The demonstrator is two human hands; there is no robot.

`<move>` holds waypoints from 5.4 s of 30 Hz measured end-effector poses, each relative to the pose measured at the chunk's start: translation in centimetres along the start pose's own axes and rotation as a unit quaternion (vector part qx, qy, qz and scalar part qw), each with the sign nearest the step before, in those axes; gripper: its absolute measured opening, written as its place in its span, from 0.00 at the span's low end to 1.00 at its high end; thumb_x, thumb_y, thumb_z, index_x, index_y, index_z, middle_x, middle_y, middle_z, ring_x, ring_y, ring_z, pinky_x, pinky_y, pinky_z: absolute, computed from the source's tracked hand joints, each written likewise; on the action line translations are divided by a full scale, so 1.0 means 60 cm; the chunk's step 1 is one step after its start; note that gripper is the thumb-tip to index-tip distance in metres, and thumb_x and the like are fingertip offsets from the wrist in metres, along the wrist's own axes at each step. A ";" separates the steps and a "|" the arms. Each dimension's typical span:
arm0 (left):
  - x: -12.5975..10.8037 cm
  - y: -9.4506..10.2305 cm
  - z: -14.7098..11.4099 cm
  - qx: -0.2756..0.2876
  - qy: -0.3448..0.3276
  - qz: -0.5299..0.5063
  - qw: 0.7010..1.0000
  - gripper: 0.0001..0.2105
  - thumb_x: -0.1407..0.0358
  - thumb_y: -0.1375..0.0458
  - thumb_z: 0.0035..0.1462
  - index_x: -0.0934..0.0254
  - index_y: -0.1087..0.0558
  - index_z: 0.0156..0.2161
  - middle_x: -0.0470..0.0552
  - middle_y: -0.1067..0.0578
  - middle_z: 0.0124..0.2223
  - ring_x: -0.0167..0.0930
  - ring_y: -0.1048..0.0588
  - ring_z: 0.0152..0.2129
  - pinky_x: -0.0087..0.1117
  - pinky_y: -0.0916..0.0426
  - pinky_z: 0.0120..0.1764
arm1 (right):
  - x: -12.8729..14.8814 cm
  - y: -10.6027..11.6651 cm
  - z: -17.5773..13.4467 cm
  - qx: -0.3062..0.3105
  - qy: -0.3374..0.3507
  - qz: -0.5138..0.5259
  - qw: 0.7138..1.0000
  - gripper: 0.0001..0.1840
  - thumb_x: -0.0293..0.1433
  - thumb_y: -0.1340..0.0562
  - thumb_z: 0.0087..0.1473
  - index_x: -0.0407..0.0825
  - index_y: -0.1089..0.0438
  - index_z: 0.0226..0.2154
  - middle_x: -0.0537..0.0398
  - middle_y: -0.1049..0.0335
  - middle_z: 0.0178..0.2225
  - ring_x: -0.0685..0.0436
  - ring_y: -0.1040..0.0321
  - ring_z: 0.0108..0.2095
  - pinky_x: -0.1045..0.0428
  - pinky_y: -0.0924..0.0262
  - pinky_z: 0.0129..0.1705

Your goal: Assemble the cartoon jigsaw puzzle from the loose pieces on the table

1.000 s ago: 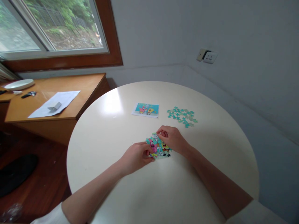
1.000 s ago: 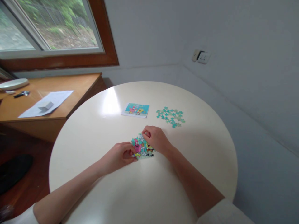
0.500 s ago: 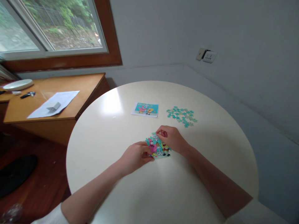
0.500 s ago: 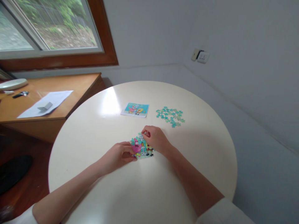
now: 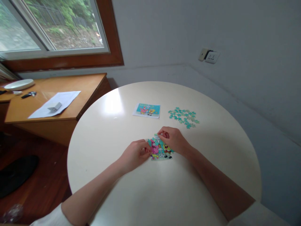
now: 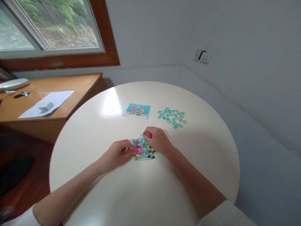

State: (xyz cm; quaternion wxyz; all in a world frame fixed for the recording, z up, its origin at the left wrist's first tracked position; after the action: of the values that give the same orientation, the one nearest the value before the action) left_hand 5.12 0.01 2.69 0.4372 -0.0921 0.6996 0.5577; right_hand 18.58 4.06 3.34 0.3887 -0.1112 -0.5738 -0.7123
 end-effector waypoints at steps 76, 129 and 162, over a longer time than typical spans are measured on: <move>-0.058 -0.065 0.015 -0.034 -0.082 0.302 0.949 0.29 0.53 0.67 0.59 0.71 0.51 0.60 0.59 0.51 0.62 0.36 0.53 0.60 0.44 0.59 0.59 | -0.110 0.068 -0.009 -0.293 -0.124 0.112 0.942 0.13 0.33 0.47 0.46 0.45 0.33 0.33 0.61 0.40 0.19 0.51 0.44 0.20 0.55 0.46 0.25; -0.039 -0.058 0.015 -0.116 0.060 0.179 0.975 0.29 0.55 0.69 0.60 0.73 0.52 0.60 0.61 0.50 0.62 0.35 0.52 0.59 0.44 0.55 0.58 | -0.099 0.064 -0.014 -0.242 -0.121 0.032 0.962 0.17 0.33 0.52 0.45 0.42 0.32 0.32 0.51 0.31 0.24 0.46 0.37 0.23 0.50 0.40 0.29; 0.111 0.092 0.040 -0.416 0.089 -0.175 0.888 0.17 0.60 0.60 0.59 0.66 0.35 0.44 0.57 0.28 0.45 0.32 0.31 0.44 0.36 0.40 0.49 | 0.065 -0.072 -0.075 0.130 -0.026 -0.222 0.966 0.33 0.47 0.60 0.56 0.49 0.53 0.59 0.51 0.59 0.62 0.40 0.67 0.62 0.39 0.72 0.60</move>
State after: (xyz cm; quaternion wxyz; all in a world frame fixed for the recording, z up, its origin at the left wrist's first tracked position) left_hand -1.06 6.44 1.82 0.3850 -0.4357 0.4121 0.7015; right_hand 14.30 -1.50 1.11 0.2172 0.0518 -0.6814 -0.6970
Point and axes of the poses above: each hand's wrist, its own z-axis towards the middle knuckle, its own y-axis out of the back of the hand, x = y × z, the point moved 7 cm from there along z, towards the middle knuckle
